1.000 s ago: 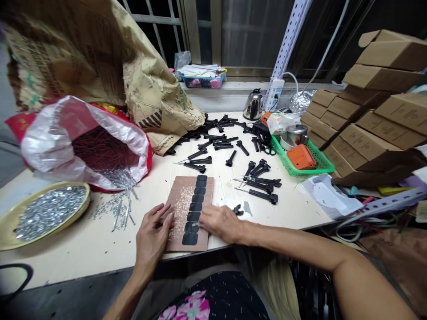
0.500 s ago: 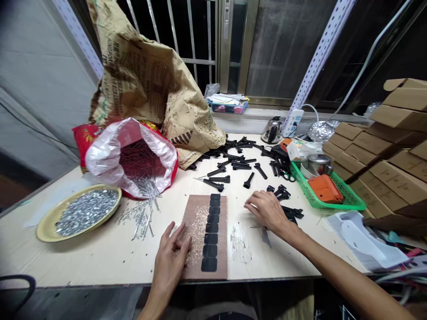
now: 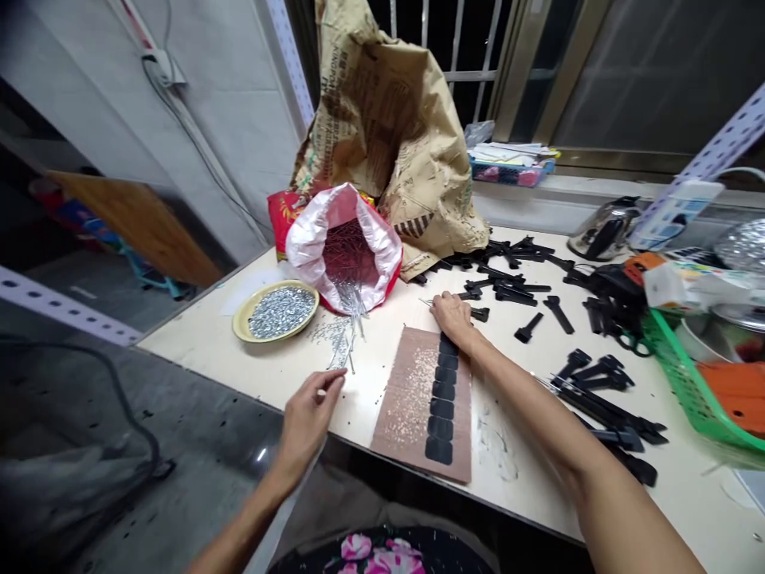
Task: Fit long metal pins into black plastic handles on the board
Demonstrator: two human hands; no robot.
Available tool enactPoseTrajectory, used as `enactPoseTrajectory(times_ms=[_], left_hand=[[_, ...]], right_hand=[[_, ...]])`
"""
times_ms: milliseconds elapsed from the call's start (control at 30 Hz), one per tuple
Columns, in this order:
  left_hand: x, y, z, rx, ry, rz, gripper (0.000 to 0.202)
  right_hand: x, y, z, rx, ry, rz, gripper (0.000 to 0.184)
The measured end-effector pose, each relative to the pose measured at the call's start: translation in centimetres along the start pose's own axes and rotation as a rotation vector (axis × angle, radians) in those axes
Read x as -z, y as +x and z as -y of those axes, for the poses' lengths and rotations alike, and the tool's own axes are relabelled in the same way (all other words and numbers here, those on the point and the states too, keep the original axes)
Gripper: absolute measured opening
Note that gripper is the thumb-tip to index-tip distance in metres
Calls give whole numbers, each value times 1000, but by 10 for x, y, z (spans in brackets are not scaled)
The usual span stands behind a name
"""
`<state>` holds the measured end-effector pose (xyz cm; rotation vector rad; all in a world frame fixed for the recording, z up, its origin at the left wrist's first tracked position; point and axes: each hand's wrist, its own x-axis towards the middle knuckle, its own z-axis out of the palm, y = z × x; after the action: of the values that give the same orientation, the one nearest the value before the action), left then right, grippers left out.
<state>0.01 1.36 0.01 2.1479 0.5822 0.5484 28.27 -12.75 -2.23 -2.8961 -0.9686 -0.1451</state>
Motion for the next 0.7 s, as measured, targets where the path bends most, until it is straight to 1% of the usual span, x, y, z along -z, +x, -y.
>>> enactPoseTrajectory(times_ms=[67,100,200,333,433,533,600,700], left_hand=[[19,15,15,-50,209,-20,24],[26,22,22,-69,297,-14,25],[36,41,36,-85,481,-26,27],[37,61,45,-47,628,-52,28],[36,73,52,-28,707,-17,29],[33,80,59,-40,732,32,26],[31,83,62,-55,724,45,25],[29,86,63,-70,695,42,24]], right_hand=[[-2,-1,0,17,-2,9,24],[-2,-3,0,22,-4,7,24],[0,-9,-2,35,3,-14,22],[7,-20,-11,65,38,-77,23],[11,-30,-22,129,149,-207,24],[16,-44,-28,194,248,-327,23],[22,-56,-25,217,273,-364,23],[33,-75,-12,248,326,-397,24]])
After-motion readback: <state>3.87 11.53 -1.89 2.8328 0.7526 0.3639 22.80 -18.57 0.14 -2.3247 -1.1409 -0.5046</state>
